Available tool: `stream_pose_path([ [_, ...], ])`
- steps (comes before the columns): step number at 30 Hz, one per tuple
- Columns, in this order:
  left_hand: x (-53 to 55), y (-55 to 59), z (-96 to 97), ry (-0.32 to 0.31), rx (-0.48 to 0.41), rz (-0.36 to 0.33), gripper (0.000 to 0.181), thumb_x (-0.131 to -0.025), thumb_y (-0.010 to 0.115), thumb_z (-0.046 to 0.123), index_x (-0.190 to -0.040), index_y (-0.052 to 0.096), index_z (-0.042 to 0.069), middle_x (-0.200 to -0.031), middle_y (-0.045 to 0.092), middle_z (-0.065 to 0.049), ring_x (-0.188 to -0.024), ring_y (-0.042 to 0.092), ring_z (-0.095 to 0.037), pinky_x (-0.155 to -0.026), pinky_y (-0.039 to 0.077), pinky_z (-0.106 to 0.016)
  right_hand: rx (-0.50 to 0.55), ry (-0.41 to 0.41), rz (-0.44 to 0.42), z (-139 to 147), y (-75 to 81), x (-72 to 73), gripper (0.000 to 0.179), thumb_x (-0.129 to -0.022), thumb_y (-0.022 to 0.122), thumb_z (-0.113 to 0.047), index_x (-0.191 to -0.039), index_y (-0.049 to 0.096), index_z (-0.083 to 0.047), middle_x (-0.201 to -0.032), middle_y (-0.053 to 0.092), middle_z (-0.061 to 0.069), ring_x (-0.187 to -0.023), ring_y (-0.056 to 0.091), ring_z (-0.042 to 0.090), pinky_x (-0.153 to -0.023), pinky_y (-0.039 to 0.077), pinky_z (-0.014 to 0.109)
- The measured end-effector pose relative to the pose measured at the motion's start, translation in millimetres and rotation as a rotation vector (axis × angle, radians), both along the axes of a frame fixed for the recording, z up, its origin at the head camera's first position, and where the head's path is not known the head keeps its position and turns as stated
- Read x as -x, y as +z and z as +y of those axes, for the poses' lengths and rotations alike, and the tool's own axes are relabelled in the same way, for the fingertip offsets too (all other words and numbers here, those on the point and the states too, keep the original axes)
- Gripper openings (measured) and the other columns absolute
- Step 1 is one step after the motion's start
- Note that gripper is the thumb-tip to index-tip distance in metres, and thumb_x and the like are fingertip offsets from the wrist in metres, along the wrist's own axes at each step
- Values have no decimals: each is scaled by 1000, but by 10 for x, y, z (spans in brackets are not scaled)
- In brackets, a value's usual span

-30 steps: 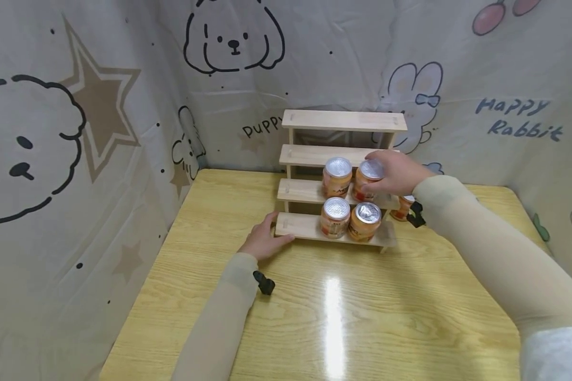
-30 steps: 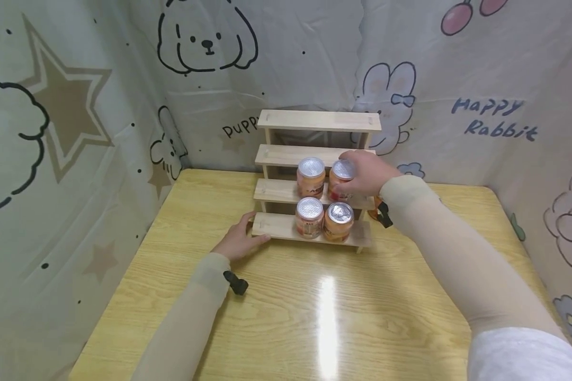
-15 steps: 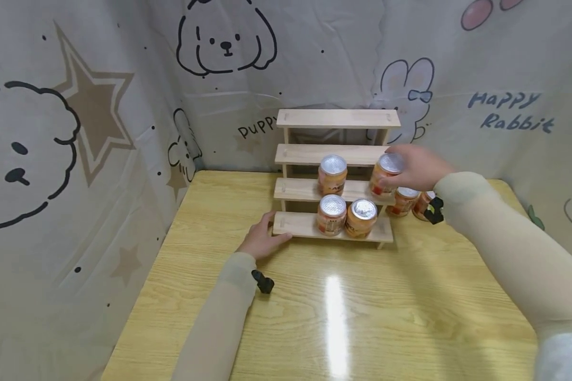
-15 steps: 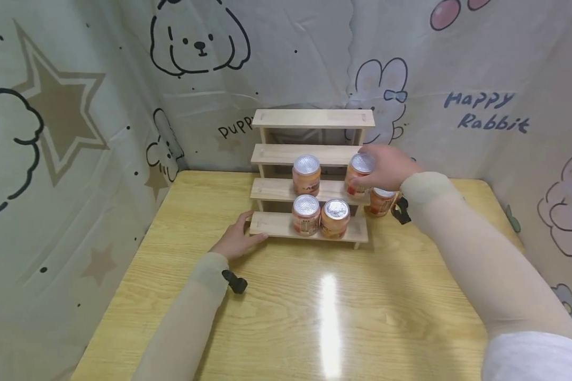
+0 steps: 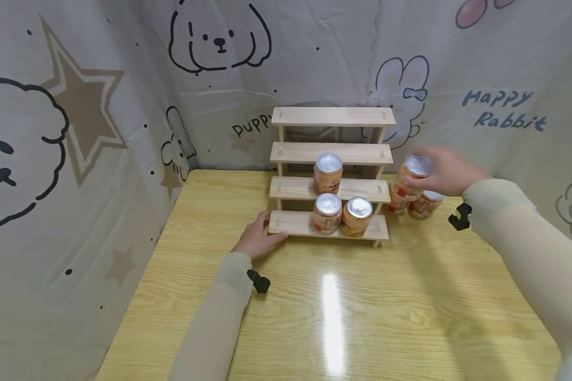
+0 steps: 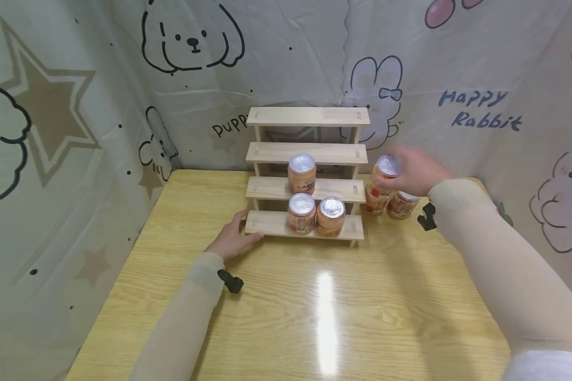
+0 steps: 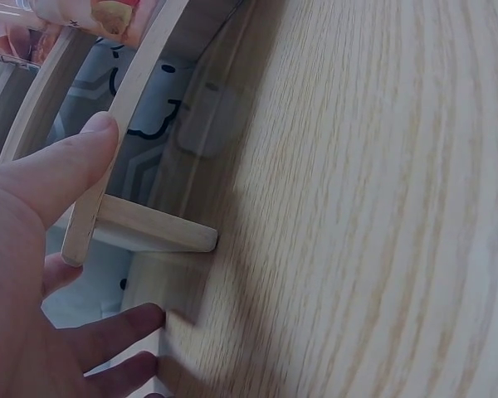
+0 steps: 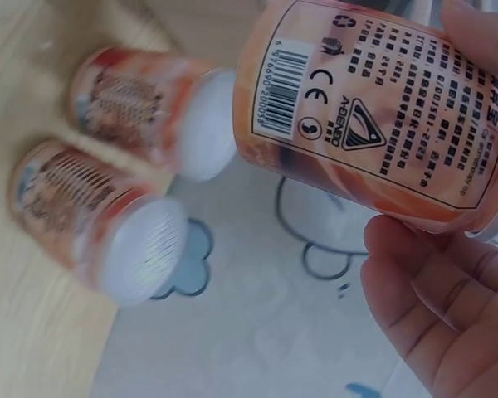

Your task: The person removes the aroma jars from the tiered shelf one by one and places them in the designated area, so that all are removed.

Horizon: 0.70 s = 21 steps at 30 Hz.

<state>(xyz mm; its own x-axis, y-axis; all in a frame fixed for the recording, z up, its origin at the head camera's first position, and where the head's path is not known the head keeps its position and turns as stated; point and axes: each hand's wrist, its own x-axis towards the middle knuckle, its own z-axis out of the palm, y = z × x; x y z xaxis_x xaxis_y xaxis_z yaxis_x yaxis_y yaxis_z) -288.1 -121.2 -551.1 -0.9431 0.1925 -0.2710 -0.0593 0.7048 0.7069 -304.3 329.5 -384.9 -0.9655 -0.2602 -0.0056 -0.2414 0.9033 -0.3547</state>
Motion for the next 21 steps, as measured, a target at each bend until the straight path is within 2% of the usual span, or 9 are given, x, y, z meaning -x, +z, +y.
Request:
stream_pose_path([
  [6,-14,9,-6,-1,8,-2,96,-88,67,65,-162,20,26,-160,36,-10,-146,31,-37,-114,31,-58,-23,-50,-19,100,-197,-119,82,-83,79,-55,-135,53,2,-109,63,20,-93,61,33,-76,50,49],
  [12,-31,21,-11,-1,0,0,96,-88,68,63,-162,20,25,-157,40,-10,-145,32,-37,-114,30,-57,47,-80,-71,78,-352,-207,90,-83,80,-53,-142,47,6,-122,59,28,-100,61,38,-78,51,51],
  [21,13,-25,-12,-17,8,3,97,-87,67,67,-162,20,27,-157,41,-11,-145,32,-39,-113,31,-59,59,-74,-76,60,-488,-247,81,-81,83,-48,-136,53,4,-115,63,22,-98,61,35,-82,50,53],
])
